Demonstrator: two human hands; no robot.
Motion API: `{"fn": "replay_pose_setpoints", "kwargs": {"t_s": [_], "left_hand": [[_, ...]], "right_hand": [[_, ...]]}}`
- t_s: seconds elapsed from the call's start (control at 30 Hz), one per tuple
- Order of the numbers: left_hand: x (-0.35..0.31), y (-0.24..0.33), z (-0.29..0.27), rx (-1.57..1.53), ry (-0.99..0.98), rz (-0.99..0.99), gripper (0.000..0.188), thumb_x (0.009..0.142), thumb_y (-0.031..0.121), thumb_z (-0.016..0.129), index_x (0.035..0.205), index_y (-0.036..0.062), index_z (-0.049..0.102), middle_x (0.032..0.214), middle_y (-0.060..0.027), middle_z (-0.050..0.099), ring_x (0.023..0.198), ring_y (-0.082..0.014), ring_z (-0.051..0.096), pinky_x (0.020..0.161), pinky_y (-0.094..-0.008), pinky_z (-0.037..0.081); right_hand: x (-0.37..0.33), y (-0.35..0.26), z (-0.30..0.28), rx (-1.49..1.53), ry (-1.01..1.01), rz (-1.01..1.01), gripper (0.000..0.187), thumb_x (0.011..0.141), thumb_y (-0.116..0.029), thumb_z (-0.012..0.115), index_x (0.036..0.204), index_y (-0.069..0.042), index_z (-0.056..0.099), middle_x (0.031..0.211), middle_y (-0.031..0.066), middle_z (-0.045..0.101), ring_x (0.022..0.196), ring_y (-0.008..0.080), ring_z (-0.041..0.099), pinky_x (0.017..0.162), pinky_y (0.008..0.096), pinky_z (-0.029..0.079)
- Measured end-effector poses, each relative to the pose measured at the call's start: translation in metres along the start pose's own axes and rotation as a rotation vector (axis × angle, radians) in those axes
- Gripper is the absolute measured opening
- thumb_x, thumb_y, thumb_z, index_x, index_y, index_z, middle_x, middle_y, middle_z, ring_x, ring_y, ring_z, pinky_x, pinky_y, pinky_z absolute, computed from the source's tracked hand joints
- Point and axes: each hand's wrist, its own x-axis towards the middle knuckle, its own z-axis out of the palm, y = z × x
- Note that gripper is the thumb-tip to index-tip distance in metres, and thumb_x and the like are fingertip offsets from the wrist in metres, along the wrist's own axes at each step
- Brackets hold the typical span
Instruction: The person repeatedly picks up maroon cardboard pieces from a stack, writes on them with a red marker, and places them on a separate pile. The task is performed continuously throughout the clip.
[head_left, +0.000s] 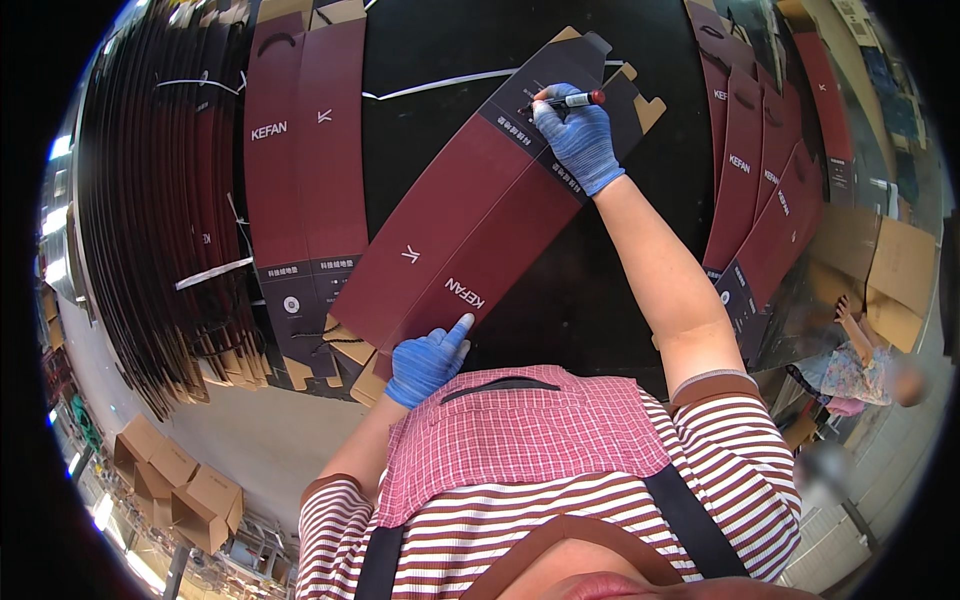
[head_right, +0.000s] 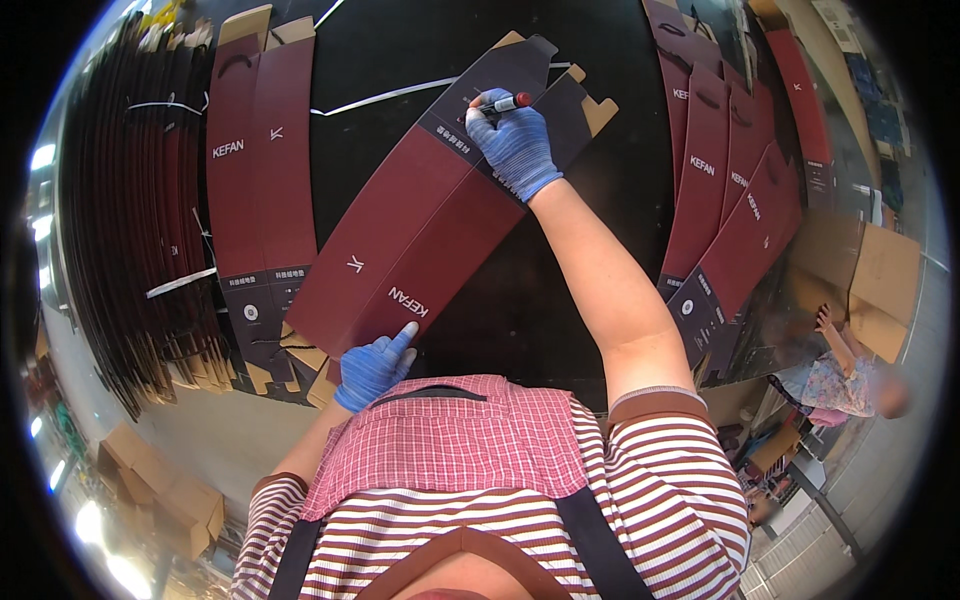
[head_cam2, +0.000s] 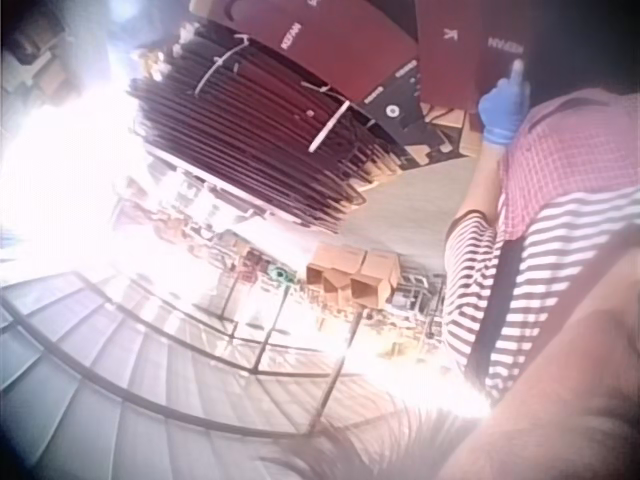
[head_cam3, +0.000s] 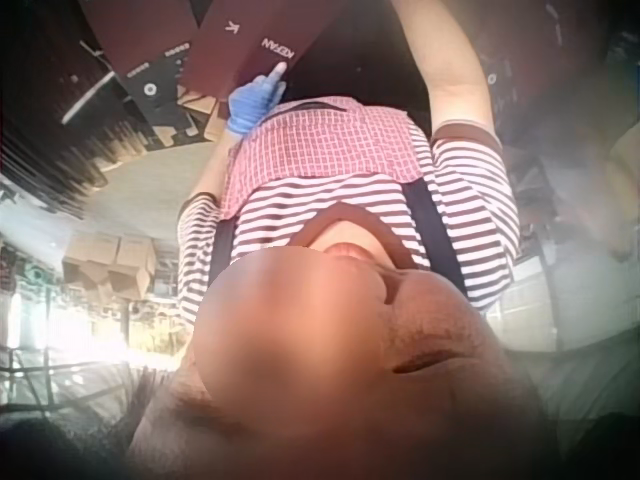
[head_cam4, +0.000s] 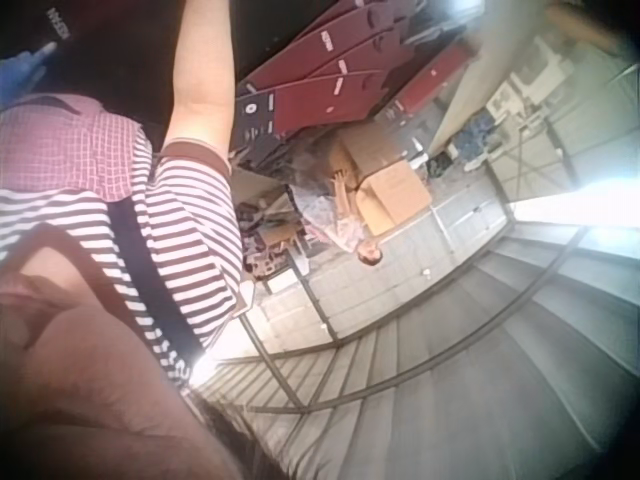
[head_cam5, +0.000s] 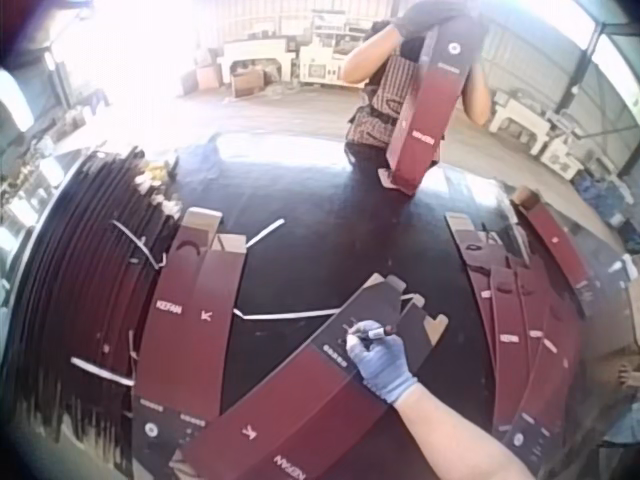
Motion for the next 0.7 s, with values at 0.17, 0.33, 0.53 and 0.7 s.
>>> {"fn": "replay_pose_setpoints", "kwargs": {"t_s": [0.17, 0.33, 0.53, 0.7], "left_hand": [[0.0, 0.0, -0.002, 0.016, -0.014, 0.001, 0.053, 0.083, 0.032, 0.064, 0.133, 0.0215, 0.05, 0.06, -0.0036, 0.049, 0.044, -0.0192, 0.051, 0.038, -0.0343, 0.041], [0.013, -0.001, -0.027, -0.253, 0.144, -0.013, 0.039, 0.083, 0.023, 0.067, 0.12, 0.016, 0.058, 0.07, -0.0061, 0.057, 0.06, -0.0242, 0.059, 0.051, -0.0332, 0.049], [0.083, -0.038, -0.097, 0.011, 0.267, -0.498, 0.045, 0.088, 0.03, 0.062, 0.125, 0.0099, 0.048, 0.121, -0.0144, 0.053, 0.096, -0.0346, 0.062, 0.079, -0.0404, 0.052], [0.118, -0.061, -0.114, -0.197, -0.133, -0.681, 0.048, 0.083, 0.037, 0.067, 0.118, 0.0058, 0.055, 0.109, -0.0191, 0.06, 0.095, -0.0331, 0.063, 0.08, -0.0375, 0.052]], "right_hand": [[-0.002, 0.002, 0.001, 0.032, 0.002, -0.045, 0.012, 0.085, -0.018, 0.063, 0.092, -0.008, 0.062, 0.076, 0.0072, 0.067, 0.07, 0.0195, 0.067, 0.067, 0.0296, 0.053], [-0.019, -0.012, -0.016, 0.602, 0.17, 0.123, 0.014, 0.088, -0.013, 0.063, 0.097, -0.003, 0.062, 0.077, 0.0027, 0.064, 0.068, 0.0083, 0.062, 0.063, 0.0223, 0.052], [-0.097, -0.04, -0.038, 0.896, 0.268, 0.396, 0.014, 0.089, -0.011, 0.06, 0.098, 0.0, 0.061, 0.083, 0.0085, 0.064, 0.072, 0.0144, 0.064, 0.064, 0.0264, 0.055], [-0.144, -0.044, -0.026, 0.978, 0.214, 0.45, 0.013, 0.089, -0.011, 0.059, 0.097, -0.001, 0.061, 0.083, 0.0082, 0.064, 0.074, 0.015, 0.064, 0.065, 0.0277, 0.055]]}}
